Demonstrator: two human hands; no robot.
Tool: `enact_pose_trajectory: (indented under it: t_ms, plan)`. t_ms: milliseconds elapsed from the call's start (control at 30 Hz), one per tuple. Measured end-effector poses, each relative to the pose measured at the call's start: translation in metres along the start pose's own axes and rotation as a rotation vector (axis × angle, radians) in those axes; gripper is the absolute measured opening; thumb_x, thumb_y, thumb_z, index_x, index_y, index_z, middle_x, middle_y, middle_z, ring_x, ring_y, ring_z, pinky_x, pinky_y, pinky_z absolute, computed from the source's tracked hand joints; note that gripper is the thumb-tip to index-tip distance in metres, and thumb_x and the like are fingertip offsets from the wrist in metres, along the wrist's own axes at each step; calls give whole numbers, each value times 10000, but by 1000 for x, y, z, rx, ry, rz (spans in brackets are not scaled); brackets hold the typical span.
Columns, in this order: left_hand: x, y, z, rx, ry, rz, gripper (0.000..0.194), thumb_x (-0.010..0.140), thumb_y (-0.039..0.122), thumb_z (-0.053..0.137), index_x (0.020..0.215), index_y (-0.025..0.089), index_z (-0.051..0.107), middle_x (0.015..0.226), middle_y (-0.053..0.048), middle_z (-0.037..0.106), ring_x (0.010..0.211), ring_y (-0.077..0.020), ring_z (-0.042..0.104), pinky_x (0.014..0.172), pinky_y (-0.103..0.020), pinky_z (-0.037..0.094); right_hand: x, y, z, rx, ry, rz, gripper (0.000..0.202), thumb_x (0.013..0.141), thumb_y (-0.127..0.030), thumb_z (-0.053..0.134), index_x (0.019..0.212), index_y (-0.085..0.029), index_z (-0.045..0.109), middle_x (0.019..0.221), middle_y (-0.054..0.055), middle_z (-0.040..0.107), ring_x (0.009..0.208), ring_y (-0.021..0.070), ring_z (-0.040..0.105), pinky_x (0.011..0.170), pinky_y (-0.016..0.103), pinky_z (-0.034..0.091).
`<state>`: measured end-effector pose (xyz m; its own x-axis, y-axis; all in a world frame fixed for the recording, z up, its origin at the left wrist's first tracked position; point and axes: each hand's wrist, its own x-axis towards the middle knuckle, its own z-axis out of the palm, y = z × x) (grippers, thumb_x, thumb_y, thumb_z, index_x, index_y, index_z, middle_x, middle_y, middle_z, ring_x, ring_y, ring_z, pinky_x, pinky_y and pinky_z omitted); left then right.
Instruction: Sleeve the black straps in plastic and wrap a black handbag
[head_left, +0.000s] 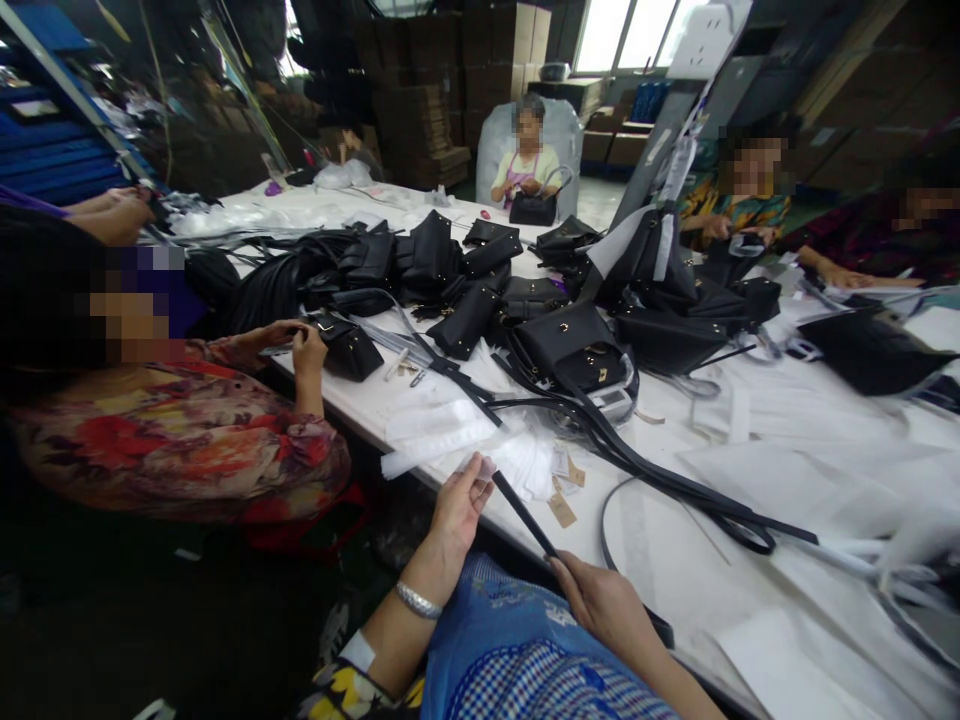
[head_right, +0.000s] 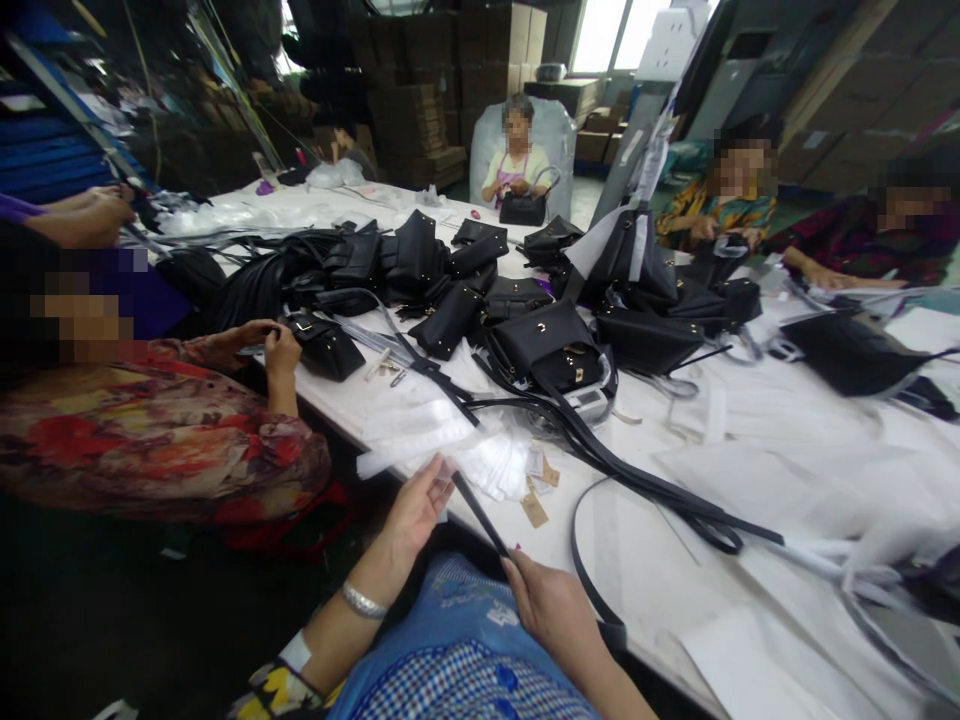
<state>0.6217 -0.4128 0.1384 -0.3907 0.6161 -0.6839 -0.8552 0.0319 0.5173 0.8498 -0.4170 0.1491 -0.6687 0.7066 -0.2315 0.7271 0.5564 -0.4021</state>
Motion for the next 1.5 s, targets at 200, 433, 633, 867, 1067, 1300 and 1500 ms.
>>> enact_pose_trajectory:
  t_ms: [200, 433, 633, 867, 1067, 1300, 1500]
  plan:
    - [-6, -2, 4, 10, -49, 24, 135, 773, 202, 752, 861, 123, 687, 868, -80, 740, 771, -137, 705, 722, -218, 565, 1, 0, -2, 102, -46, 26, 508, 993, -463, 222, 912, -220, 661, 710, 77, 733, 678, 251, 712, 558, 279, 431]
    - [-30, -23, 15, 106, -160, 40, 189, 730, 226, 791, 841, 94, 713, 905, -115, 744, 824, -165, 702, 778, -246, 565, 22, -15, -19, 654, -125, 116, 527, 972, -537, 262, 925, -194, 659, 484, -15, 588, 478, 160, 574, 550, 253, 436]
    - [-38, -24, 15, 249, -281, 34, 279, 696, 309, 811, 831, 78, 731, 842, -117, 742, 708, -154, 687, 686, -233, 561, 33, -21, -47, 1019, -272, 93, 547, 948, -585, 310, 915, -152, 643, 541, -15, 597, 399, 96, 481, 447, 214, 385]
    - [-33, 8, 10, 221, -170, 167, 265, 704, 289, 807, 878, 105, 730, 923, -113, 738, 850, -176, 690, 808, -272, 550, 26, -12, -46, 1005, -261, 65, 565, 915, -426, 501, 1417, -201, 375, 784, 11, 701, 517, 113, 589, 531, 248, 482]
    - [-56, -10, 14, 323, -342, 126, 315, 719, 373, 781, 860, 98, 717, 746, -58, 711, 607, -114, 632, 608, -221, 516, 52, -28, -54, 1014, -171, -33, 707, 893, -410, 532, 1499, -249, 206, 808, 0, 702, 590, 144, 646, 585, 288, 531]
    - [-51, 8, 2, 298, -215, 191, 357, 677, 378, 813, 901, 111, 732, 876, -87, 729, 793, -166, 674, 823, -301, 530, 42, -24, -51, 975, -194, -21, 676, 911, -345, 514, 1502, -225, 210, 785, 2, 710, 588, 141, 625, 644, 307, 526]
    - [-58, 14, 13, 267, -286, 213, 330, 700, 369, 798, 891, 109, 730, 823, -76, 732, 708, -139, 663, 761, -274, 536, 59, -36, -69, 942, -132, -122, 697, 908, -333, 533, 1508, -251, 186, 800, -7, 712, 650, 145, 656, 693, 302, 532]
